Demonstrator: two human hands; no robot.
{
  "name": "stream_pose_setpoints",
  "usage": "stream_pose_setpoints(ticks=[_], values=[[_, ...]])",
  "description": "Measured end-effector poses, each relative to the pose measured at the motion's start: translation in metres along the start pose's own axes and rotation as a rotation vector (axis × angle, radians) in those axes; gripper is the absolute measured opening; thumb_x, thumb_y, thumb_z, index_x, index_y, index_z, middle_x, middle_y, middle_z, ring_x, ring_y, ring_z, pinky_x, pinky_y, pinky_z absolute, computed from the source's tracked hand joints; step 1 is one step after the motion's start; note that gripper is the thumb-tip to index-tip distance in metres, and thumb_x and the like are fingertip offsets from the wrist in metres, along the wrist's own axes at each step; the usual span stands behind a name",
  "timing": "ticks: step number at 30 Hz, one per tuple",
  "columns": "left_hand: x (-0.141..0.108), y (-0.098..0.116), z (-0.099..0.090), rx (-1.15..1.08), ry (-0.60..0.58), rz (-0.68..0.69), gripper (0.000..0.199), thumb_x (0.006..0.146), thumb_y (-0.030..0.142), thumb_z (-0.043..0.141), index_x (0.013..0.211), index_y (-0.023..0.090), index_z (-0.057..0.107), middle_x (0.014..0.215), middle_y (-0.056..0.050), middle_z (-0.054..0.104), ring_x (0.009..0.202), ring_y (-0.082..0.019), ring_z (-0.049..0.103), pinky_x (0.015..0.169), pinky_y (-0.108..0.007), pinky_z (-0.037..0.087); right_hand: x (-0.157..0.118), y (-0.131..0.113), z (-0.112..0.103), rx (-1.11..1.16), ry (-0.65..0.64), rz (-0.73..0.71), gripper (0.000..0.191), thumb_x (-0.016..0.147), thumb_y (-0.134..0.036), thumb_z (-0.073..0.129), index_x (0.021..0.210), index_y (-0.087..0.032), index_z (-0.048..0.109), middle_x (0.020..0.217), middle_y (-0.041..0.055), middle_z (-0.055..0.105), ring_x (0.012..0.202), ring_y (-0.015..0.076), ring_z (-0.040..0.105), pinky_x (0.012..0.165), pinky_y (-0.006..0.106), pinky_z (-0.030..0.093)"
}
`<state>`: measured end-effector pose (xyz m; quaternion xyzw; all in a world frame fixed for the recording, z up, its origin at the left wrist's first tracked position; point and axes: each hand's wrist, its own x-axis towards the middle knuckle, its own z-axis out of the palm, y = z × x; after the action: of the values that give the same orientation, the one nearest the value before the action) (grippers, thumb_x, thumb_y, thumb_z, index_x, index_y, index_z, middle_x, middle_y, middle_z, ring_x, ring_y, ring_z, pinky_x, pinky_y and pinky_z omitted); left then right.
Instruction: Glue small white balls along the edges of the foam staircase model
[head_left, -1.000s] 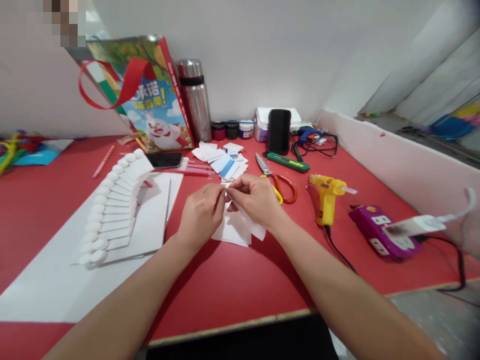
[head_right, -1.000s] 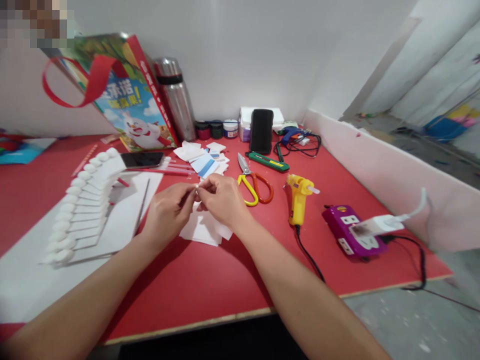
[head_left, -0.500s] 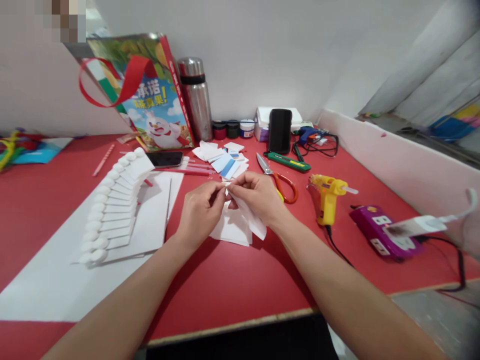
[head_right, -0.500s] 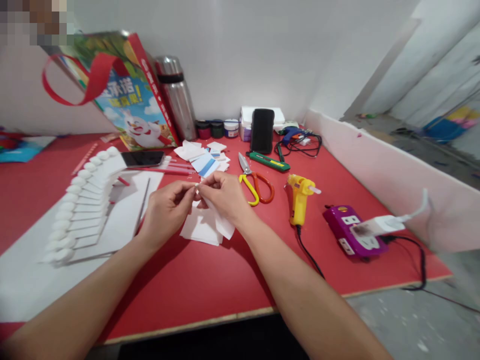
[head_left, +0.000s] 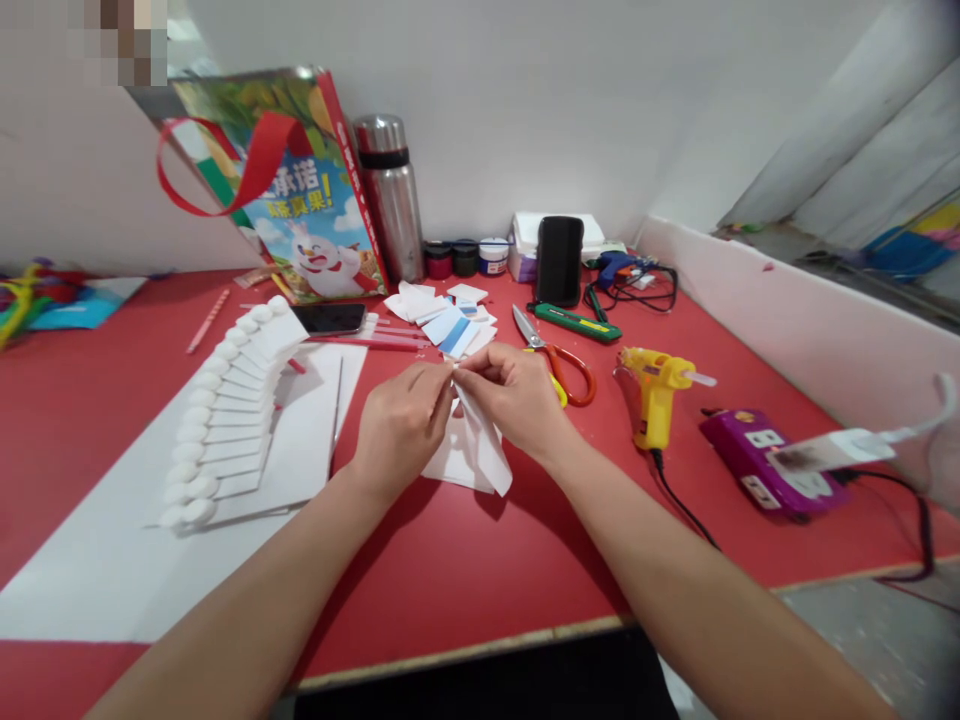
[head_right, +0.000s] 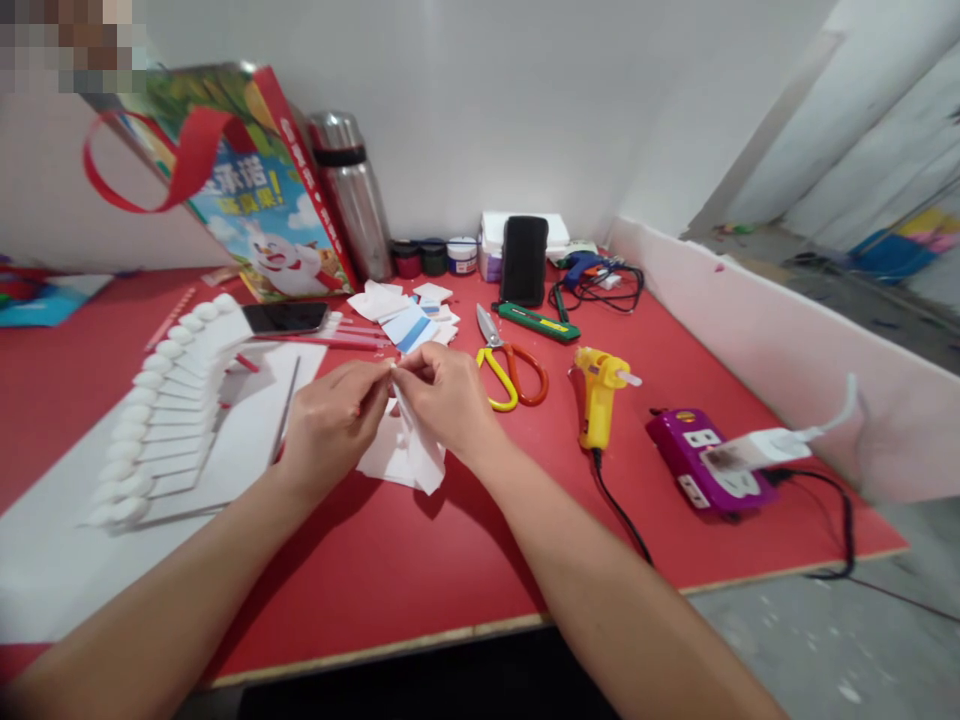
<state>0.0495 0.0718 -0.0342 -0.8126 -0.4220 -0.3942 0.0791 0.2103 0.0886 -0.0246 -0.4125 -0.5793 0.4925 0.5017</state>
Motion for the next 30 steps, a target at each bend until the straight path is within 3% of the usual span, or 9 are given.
stream_pose_setpoints(ticks=[4,8,10,14,18,23,27,30], values=[[0.000,0.003,-0.002,-0.188,-0.004,-0.089,0.022,0.099,0.017,0.053,0.109,0.013,0.071,0.100,-0.013,0.078,0.089,-0.023,0.073,0.081,-0.034,0.057,0.001,-0.007,-0.004,-0.014,-0.007,0.012,0.012,0.081,-0.024,0.073,0.074,-0.020,0.064,0.067,0.0007,0.070,0.061,0.0170,0.070,0.055,0.027,0.054],[0.001,0.002,-0.001,-0.588,-0.062,-0.368,0.021,0.099,0.026,0.057,0.110,0.019,0.075,0.094,-0.006,0.074,0.063,-0.013,0.065,0.061,-0.026,0.055,0.001,-0.007,-0.007,-0.051,-0.055,0.015,0.011,0.083,-0.026,0.072,0.078,-0.021,0.063,0.071,0.0019,0.071,0.066,0.0188,0.071,0.059,0.030,0.055],[0.003,0.000,0.000,-0.698,-0.073,-0.423,0.020,0.097,0.026,0.061,0.106,0.019,0.077,0.092,-0.005,0.070,0.057,-0.010,0.061,0.056,-0.024,0.052,0.001,-0.005,-0.008,-0.077,-0.080,0.009,0.010,0.086,-0.027,0.069,0.081,-0.021,0.063,0.073,0.0026,0.071,0.067,0.0202,0.072,0.060,0.032,0.056],[0.004,-0.002,0.000,-0.744,-0.067,-0.452,0.016,0.094,0.023,0.065,0.099,0.020,0.080,0.089,-0.003,0.065,0.057,-0.009,0.059,0.053,-0.023,0.049,0.000,0.000,-0.010,-0.223,-0.088,-0.055,0.008,0.090,-0.026,0.064,0.084,-0.021,0.065,0.075,0.0048,0.074,0.068,0.0219,0.072,0.064,0.035,0.056],[0.004,0.000,-0.001,-0.637,-0.038,-0.388,0.017,0.094,0.019,0.063,0.099,0.019,0.080,0.089,-0.004,0.065,0.062,-0.010,0.061,0.055,-0.024,0.049,0.000,0.002,-0.008,-0.238,-0.067,-0.070,0.007,0.089,-0.026,0.066,0.086,-0.020,0.068,0.077,0.0065,0.075,0.071,0.0234,0.073,0.065,0.036,0.058],[0.005,0.004,-0.003,-0.547,-0.012,-0.395,0.016,0.093,0.019,0.063,0.097,0.018,0.078,0.091,-0.006,0.069,0.073,-0.014,0.064,0.060,-0.025,0.050,0.002,-0.004,-0.006,-0.009,-0.044,0.112,0.016,0.081,-0.028,0.078,0.078,-0.020,0.065,0.072,0.0037,0.074,0.063,0.0208,0.073,0.056,0.031,0.059],[0.007,0.002,-0.003,-0.737,-0.028,-0.617,0.013,0.090,0.025,0.068,0.095,0.017,0.077,0.078,-0.002,0.067,0.053,-0.009,0.055,0.049,-0.024,0.044,0.004,-0.013,-0.008,0.297,-0.132,0.373,0.022,0.085,-0.033,0.076,0.080,-0.018,0.061,0.073,0.0051,0.076,0.059,0.0178,0.073,0.055,0.027,0.060],[0.008,-0.001,-0.003,-0.881,-0.024,-0.777,0.014,0.085,0.027,0.072,0.093,0.016,0.076,0.063,0.002,0.063,0.047,-0.009,0.050,0.046,-0.023,0.040,0.005,-0.014,-0.008,0.372,-0.180,0.427,0.031,0.078,-0.034,0.083,0.084,-0.018,0.058,0.075,0.0054,0.076,0.055,0.0146,0.069,0.053,0.025,0.058]])
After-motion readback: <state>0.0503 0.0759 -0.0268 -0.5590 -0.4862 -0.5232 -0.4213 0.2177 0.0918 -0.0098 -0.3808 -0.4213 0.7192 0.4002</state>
